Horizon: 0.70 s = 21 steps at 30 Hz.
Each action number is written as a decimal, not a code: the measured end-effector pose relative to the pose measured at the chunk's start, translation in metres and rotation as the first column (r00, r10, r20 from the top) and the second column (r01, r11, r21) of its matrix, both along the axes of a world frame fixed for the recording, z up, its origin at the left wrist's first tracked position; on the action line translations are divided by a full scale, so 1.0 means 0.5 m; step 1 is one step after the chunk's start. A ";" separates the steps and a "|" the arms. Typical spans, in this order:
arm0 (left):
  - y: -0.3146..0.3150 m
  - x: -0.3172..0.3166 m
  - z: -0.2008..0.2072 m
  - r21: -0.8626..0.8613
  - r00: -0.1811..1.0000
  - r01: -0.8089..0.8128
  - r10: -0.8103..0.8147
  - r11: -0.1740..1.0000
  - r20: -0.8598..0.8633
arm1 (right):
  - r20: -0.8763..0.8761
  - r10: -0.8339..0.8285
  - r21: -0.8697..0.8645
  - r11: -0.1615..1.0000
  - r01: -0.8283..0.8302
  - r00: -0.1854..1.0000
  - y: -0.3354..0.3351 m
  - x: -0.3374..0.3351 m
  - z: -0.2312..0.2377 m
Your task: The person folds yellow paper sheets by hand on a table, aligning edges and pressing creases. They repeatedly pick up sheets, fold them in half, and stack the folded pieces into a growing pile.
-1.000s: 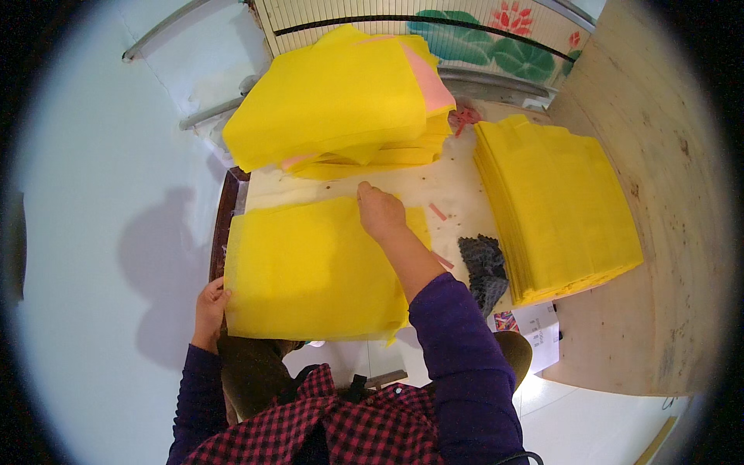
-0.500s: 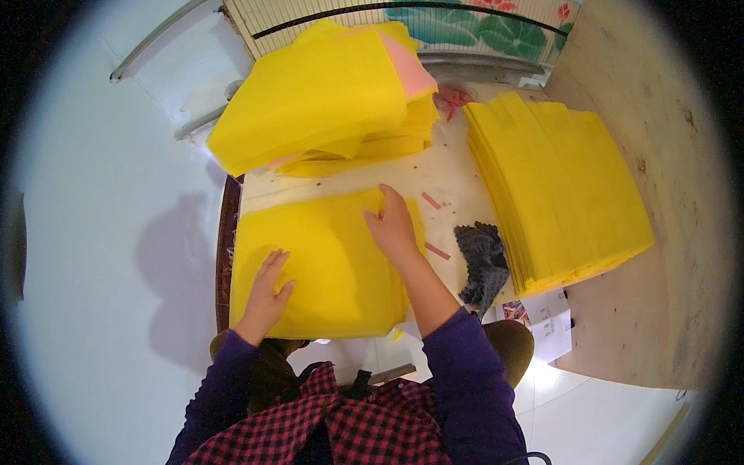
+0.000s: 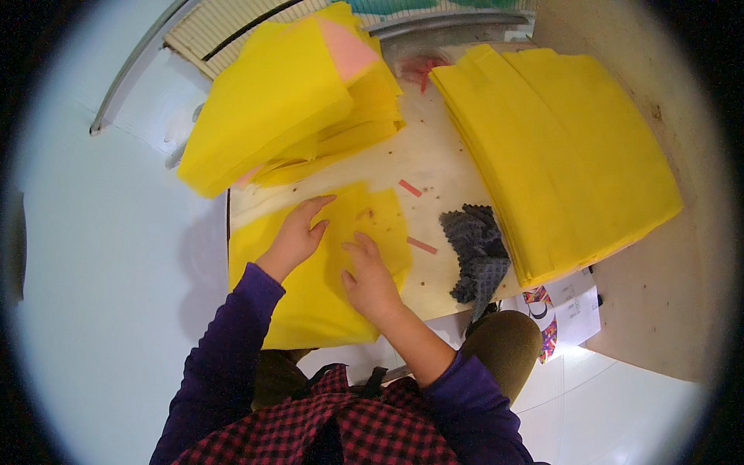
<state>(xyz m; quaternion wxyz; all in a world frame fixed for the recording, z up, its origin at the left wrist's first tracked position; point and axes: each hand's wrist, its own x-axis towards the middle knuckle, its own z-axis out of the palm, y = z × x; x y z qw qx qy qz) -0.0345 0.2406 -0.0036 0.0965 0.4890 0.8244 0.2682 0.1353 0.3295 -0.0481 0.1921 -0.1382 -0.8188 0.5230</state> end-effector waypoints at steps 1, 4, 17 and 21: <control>0.019 -0.009 -0.002 -0.004 0.999 0.049 -0.049 0.999 -0.022 | 0.020 0.029 -0.053 0.998 -0.028 0.999 -0.004 0.004 0.003; 0.066 -0.044 -0.004 -0.085 0.953 0.251 -0.261 0.964 -0.152 | 0.046 0.058 -0.099 0.994 -0.054 0.997 -0.012 0.009 0.009; 0.134 -0.072 -0.001 -0.358 0.777 0.465 -0.567 0.810 -0.272 | 0.084 0.092 -0.176 0.981 -0.076 0.992 0.000 0.016 0.021; 0.141 -0.076 0.011 -0.420 0.746 0.480 -0.610 0.770 -0.266 | 0.084 0.096 -0.182 0.980 -0.079 0.992 0.003 0.018 0.021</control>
